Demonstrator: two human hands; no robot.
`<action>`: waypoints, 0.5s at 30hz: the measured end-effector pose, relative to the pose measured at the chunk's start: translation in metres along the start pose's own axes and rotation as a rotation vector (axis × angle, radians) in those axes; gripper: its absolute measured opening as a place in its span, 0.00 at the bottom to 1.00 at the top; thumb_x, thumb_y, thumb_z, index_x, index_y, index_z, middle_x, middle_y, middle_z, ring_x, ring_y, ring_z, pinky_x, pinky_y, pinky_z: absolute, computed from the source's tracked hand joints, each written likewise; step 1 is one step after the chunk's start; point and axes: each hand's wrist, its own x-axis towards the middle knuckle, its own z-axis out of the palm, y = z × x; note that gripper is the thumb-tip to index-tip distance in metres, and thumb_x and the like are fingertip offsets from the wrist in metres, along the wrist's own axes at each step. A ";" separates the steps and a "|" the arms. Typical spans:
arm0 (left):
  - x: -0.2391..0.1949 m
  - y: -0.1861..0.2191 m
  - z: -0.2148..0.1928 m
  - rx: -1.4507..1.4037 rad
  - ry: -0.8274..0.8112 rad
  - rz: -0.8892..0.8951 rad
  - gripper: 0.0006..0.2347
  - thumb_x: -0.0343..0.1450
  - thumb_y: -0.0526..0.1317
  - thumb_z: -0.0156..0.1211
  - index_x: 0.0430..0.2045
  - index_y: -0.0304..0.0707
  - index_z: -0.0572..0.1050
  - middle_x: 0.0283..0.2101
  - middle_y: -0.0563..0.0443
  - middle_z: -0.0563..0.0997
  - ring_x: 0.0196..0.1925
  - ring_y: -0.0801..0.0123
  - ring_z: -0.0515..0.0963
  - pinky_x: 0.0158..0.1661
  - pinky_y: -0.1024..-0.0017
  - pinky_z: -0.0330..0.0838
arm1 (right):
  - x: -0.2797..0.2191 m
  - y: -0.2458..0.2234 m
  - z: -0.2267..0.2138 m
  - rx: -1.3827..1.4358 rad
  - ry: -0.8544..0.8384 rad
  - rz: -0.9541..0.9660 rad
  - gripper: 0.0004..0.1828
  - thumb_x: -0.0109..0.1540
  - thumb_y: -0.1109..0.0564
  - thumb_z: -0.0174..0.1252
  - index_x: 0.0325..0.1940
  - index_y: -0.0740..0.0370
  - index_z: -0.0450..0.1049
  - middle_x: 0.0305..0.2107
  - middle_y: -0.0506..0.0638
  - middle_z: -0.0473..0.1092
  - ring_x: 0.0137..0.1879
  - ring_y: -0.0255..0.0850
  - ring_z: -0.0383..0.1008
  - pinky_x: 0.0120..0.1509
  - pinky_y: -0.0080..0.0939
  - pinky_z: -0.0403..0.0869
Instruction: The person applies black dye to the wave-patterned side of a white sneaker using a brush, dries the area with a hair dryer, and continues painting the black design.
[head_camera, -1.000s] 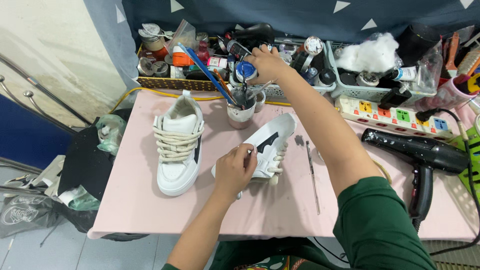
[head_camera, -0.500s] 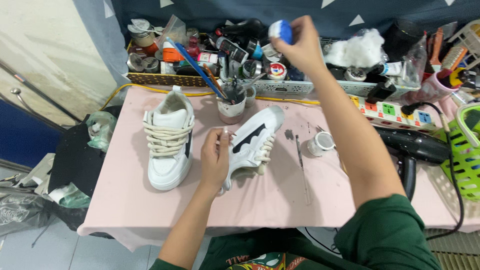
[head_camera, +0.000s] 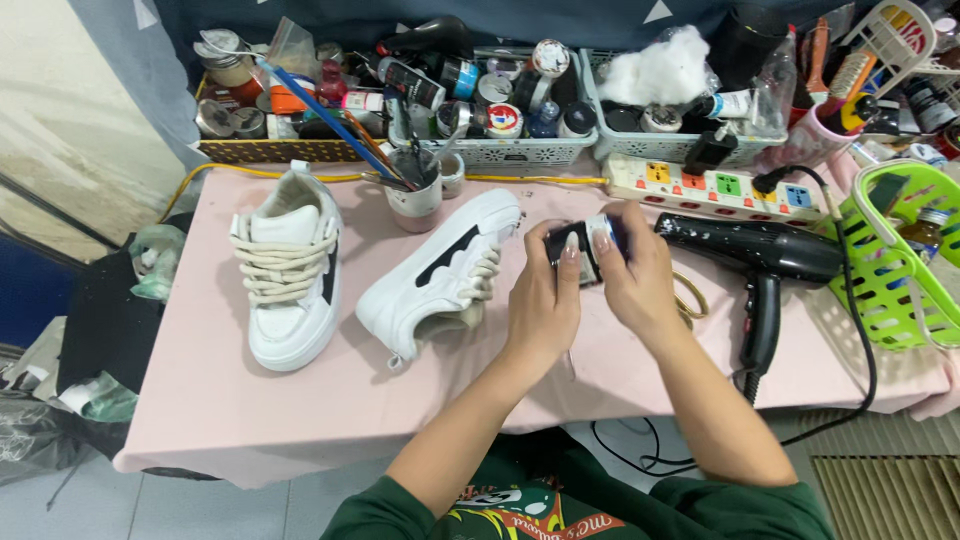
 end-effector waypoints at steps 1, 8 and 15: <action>-0.002 -0.007 0.009 -0.051 0.039 0.081 0.18 0.80 0.51 0.36 0.57 0.38 0.63 0.46 0.34 0.80 0.47 0.42 0.81 0.47 0.57 0.73 | -0.007 0.004 0.001 -0.017 0.041 -0.022 0.16 0.66 0.50 0.56 0.51 0.63 0.69 0.29 0.55 0.70 0.32 0.44 0.70 0.39 0.43 0.69; 0.001 -0.086 0.050 -0.567 -0.103 -0.165 0.20 0.83 0.52 0.32 0.47 0.36 0.71 0.32 0.49 0.76 0.29 0.67 0.74 0.30 0.69 0.67 | -0.029 0.021 0.006 0.025 0.169 -0.065 0.20 0.57 0.48 0.60 0.46 0.64 0.71 0.26 0.55 0.68 0.28 0.47 0.68 0.37 0.43 0.68; 0.004 -0.104 0.028 -0.778 -0.447 -0.646 0.21 0.77 0.53 0.31 0.50 0.43 0.73 0.37 0.56 0.81 0.34 0.77 0.80 0.31 0.74 0.74 | -0.004 -0.003 -0.042 -0.222 -0.212 -0.635 0.34 0.43 0.40 0.68 0.46 0.61 0.72 0.29 0.56 0.71 0.34 0.52 0.73 0.36 0.47 0.71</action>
